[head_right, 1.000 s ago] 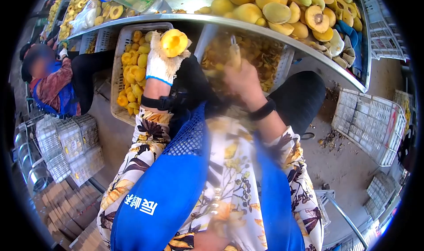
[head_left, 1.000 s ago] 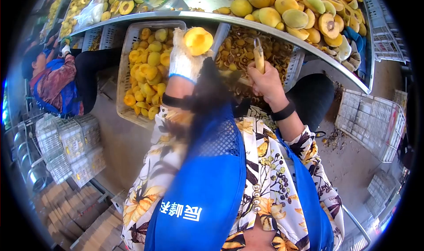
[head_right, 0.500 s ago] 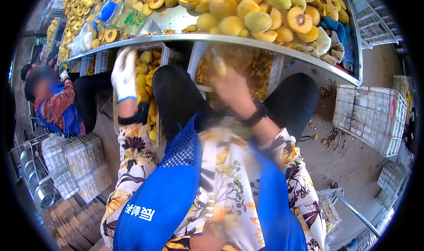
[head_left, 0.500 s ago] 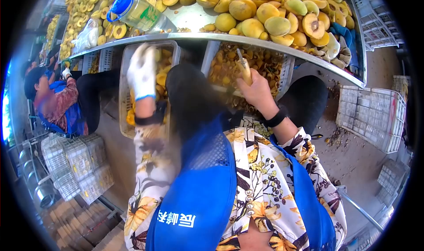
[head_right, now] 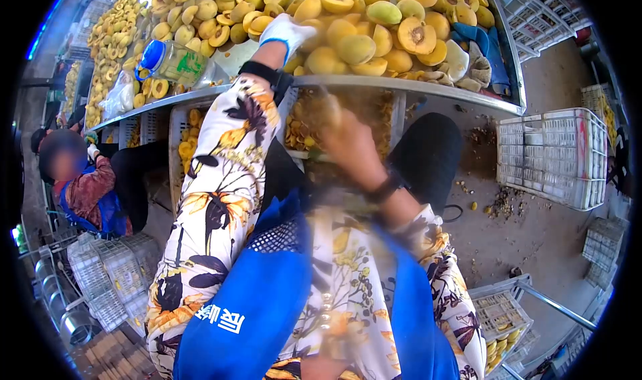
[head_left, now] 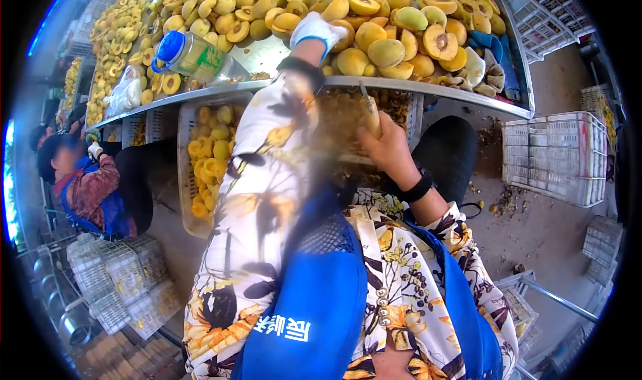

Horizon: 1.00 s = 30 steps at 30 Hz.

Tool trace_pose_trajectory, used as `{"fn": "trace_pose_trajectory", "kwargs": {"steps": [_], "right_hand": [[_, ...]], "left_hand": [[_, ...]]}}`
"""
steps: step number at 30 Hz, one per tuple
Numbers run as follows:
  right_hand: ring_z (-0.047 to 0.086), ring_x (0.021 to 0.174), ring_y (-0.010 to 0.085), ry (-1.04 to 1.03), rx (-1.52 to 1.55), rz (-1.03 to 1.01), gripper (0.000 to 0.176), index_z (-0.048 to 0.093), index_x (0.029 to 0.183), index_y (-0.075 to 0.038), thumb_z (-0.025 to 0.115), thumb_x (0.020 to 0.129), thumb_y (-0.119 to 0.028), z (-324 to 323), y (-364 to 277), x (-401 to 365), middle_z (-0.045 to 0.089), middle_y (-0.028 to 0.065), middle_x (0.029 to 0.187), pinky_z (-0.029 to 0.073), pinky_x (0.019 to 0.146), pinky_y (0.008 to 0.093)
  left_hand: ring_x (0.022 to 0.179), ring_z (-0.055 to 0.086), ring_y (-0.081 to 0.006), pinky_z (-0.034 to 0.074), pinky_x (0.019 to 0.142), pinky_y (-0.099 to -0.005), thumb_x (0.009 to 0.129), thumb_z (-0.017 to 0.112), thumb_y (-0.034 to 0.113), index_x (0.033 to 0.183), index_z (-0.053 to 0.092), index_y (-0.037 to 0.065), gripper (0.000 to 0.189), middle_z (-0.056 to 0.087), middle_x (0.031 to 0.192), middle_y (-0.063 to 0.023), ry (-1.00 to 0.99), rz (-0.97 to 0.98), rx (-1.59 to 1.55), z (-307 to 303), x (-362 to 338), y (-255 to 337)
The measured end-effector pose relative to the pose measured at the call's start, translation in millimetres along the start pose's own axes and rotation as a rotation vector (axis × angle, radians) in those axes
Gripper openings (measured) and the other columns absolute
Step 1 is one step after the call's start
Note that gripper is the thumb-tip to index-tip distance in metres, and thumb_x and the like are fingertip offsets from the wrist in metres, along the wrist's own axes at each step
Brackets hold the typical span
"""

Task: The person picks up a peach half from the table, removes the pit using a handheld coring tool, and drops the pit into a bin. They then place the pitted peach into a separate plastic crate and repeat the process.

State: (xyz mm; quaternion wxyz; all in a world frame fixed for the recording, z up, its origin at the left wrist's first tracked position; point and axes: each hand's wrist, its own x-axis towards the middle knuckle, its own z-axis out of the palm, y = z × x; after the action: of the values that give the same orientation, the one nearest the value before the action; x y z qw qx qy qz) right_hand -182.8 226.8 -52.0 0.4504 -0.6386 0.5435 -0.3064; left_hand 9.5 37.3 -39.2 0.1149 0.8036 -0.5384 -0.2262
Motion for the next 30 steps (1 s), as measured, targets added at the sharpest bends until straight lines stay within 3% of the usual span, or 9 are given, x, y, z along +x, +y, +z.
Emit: {"fn": "trace_pose_trajectory", "kwargs": {"steps": [1,5,8,12,14,18,20,24,30], "right_hand": [[0.055,0.064,0.0162,0.011,-0.001,0.015,0.024,0.056,0.097,0.000,0.063,0.081,-0.017,0.3,-1.9,2.5,0.060,0.0120,0.072,0.046,0.062,0.0305],[0.056,0.066,0.0142,0.067,0.137,-0.035,0.024,0.056,0.100,0.000,0.062,0.084,-0.018,-0.9,-24.4,15.1,0.062,0.0093,0.080,0.047,0.063,0.0266],[0.055,0.067,0.0101,-0.134,0.793,0.189,0.028,0.056,0.104,0.000,0.062,0.087,-0.021,-5.8,-42.8,29.3,0.062,0.0068,0.081,0.046,0.061,0.0229],[0.054,0.061,0.0093,-0.034,0.708,0.017,0.021,0.056,0.100,0.000,0.058,0.086,-0.015,12.4,-44.9,44.0,0.058,0.0034,0.073,0.044,0.052,0.0228],[0.054,0.061,0.0083,-0.191,0.722,-0.003,0.023,0.056,0.102,0.000,0.059,0.086,-0.016,3.7,-45.7,43.0,0.058,0.0024,0.072,0.044,0.052,0.0229],[0.061,0.060,0.0217,-0.171,0.194,-0.244,0.034,0.055,0.112,-0.004,0.062,0.084,-0.021,5.9,-40.5,41.0,0.063,0.0112,0.073,0.048,0.056,0.0318],[0.063,0.065,0.0316,0.018,-0.129,-0.335,0.038,0.054,0.115,-0.006,0.062,0.082,-0.023,4.4,-44.2,39.6,0.063,0.0177,0.073,0.050,0.059,0.0370],[0.061,0.070,0.0386,0.035,0.001,-0.220,0.040,0.054,0.116,-0.009,0.063,0.080,-0.025,4.2,-45.7,30.1,0.062,0.0213,0.075,0.049,0.063,0.0413],[0.063,0.062,0.0239,0.165,-0.195,-0.348,0.017,0.062,0.094,-0.004,0.065,0.080,-0.015,16.4,-39.5,25.9,0.061,0.0174,0.070,0.049,0.059,0.0331]], "left_hand": [[0.102,0.060,-0.0311,0.048,0.087,-0.0356,0.063,0.071,0.042,0.110,0.060,0.003,0.063,0.061,0.111,-0.0205,-0.074,-0.001,-0.114,-6.2,-7.4,-7.8],[0.094,0.060,-0.0232,0.047,0.085,-0.0305,0.061,0.077,0.027,0.110,0.053,0.000,0.061,0.061,0.101,-0.0157,0.111,0.159,-0.662,-12.6,-69.2,-37.4],[0.092,0.059,-0.0189,0.052,0.072,-0.0271,0.066,0.073,-0.004,0.103,0.045,0.003,0.047,0.055,0.106,-0.0130,0.264,0.431,-0.833,-1.7,-119.5,-53.1],[0.106,0.053,-0.0209,0.046,0.092,-0.0334,0.067,0.071,-0.011,0.105,0.044,0.005,0.049,0.052,0.118,-0.0133,0.325,0.624,-0.873,6.2,-179.5,-45.7],[0.103,0.056,-0.0213,0.050,0.085,-0.0318,0.083,0.064,0.011,0.124,0.042,0.006,0.046,0.053,0.117,-0.0133,0.128,0.333,-1.383,-6.7,-198.4,-39.2],[0.089,0.061,-0.0223,0.054,0.066,-0.0321,0.093,0.040,0.049,0.121,0.049,0.007,0.051,0.059,0.109,-0.0096,-0.218,0.214,-1.077,-2.4,-188.1,-64.0],[0.090,0.060,-0.0226,0.053,0.067,-0.0336,0.094,0.042,0.047,0.118,0.051,0.007,0.048,0.059,0.109,-0.0101,-0.288,-0.249,-1.877,-3.9,-193.1,-46.4],[0.102,0.055,-0.0219,0.047,0.086,-0.0341,0.094,0.046,0.029,0.117,0.050,0.006,0.033,0.057,0.112,-0.0103,-0.217,-0.178,-1.859,8.3,-193.9,-52.6],[0.089,0.057,-0.0148,0.049,0.077,-0.0265,0.096,0.046,0.025,0.115,0.052,0.004,0.029,0.059,0.104,-0.0084,-0.025,-0.068,-1.741,26.6,-207.9,-37.9]]}}
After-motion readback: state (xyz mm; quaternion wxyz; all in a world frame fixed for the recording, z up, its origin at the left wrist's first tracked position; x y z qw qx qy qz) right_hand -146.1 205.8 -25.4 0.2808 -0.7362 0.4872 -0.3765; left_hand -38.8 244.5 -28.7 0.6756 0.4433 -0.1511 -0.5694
